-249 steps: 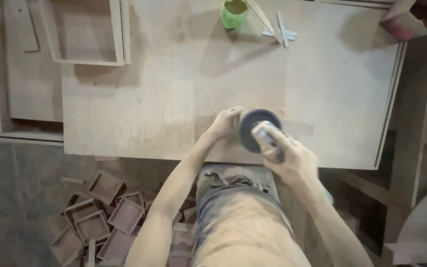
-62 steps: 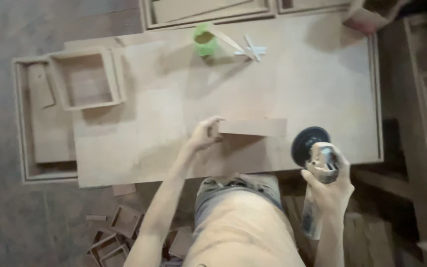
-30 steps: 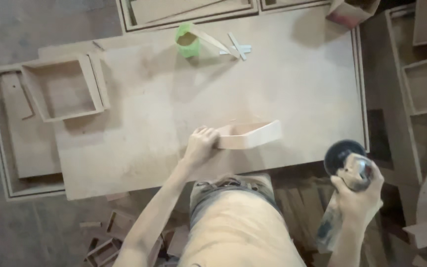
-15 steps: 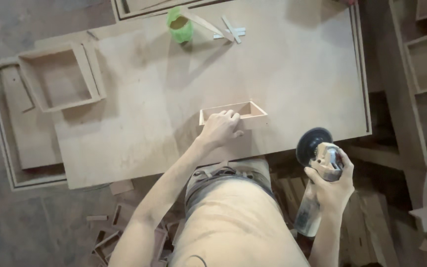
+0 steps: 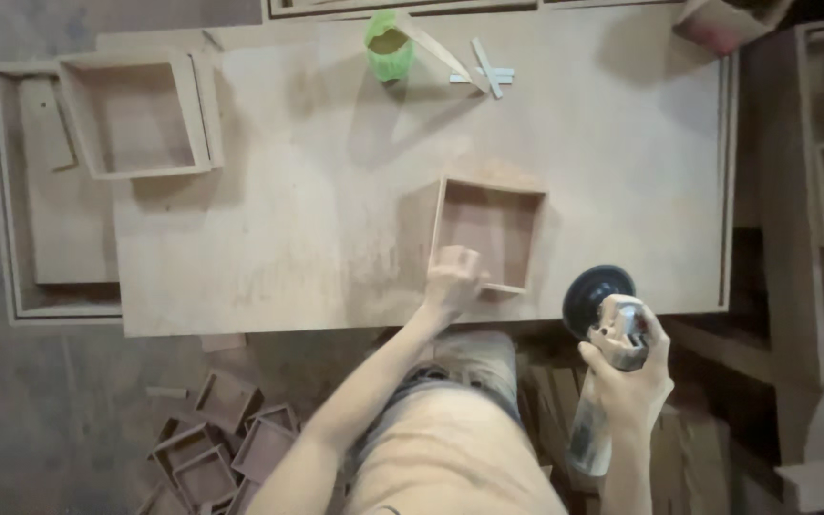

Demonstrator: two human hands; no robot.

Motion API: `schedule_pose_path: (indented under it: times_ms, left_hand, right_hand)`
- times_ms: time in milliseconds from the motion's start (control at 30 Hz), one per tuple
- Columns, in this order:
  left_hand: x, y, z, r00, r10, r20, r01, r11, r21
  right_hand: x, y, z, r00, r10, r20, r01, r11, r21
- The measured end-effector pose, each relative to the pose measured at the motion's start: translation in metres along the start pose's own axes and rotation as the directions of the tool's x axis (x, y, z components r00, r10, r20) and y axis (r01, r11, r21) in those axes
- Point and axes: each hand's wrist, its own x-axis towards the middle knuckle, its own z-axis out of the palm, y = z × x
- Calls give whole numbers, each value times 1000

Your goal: The person uses an orbital sander to smooth the surfaces of small wooden boxes. They hold each box with one hand while sanding with the other, flipping the boxes to sand different sides.

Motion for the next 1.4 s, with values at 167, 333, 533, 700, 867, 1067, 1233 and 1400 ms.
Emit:
schedule_pose_path:
  times_ms: [167, 333, 533, 700, 867, 1067, 1233, 1400]
  left_hand:
    - [-9, -42, 10, 831, -519, 199, 510, 854, 98]
    - [-14, -51, 53, 840, -495, 222, 478, 869, 129]
    - [-19, -51, 74, 832, -526, 180, 527, 849, 41]
    - [-14, -51, 70, 790, -553, 264, 549, 830, 94]
    - [-11, -49, 64, 814, -534, 227, 528, 844, 90]
    - [-10, -51, 70, 819, -542, 189, 509, 838, 195]
    - [-10, -45, 71, 796, -550, 251, 512, 834, 204]
    - [-11, -45, 68, 752, -603, 266, 563, 798, 217]
  right_hand:
    - [26, -2, 37, 993, 34, 111, -36, 999, 19]
    - [61, -8, 87, 963, 28, 267, -10, 998, -69]
    - [104, -29, 180, 846, -299, 443, 414, 890, -191]
    - [131, -47, 231, 760, -302, 576, 492, 846, -207]
    - [155, -40, 216, 802, -276, 529, 461, 850, -255]
    - [185, -19, 162, 893, -256, 372, 363, 895, -257]
    - [189, 6, 135, 938, -175, 300, 261, 925, -277]
    - [158, 44, 124, 955, -180, 236, 237, 941, -242]
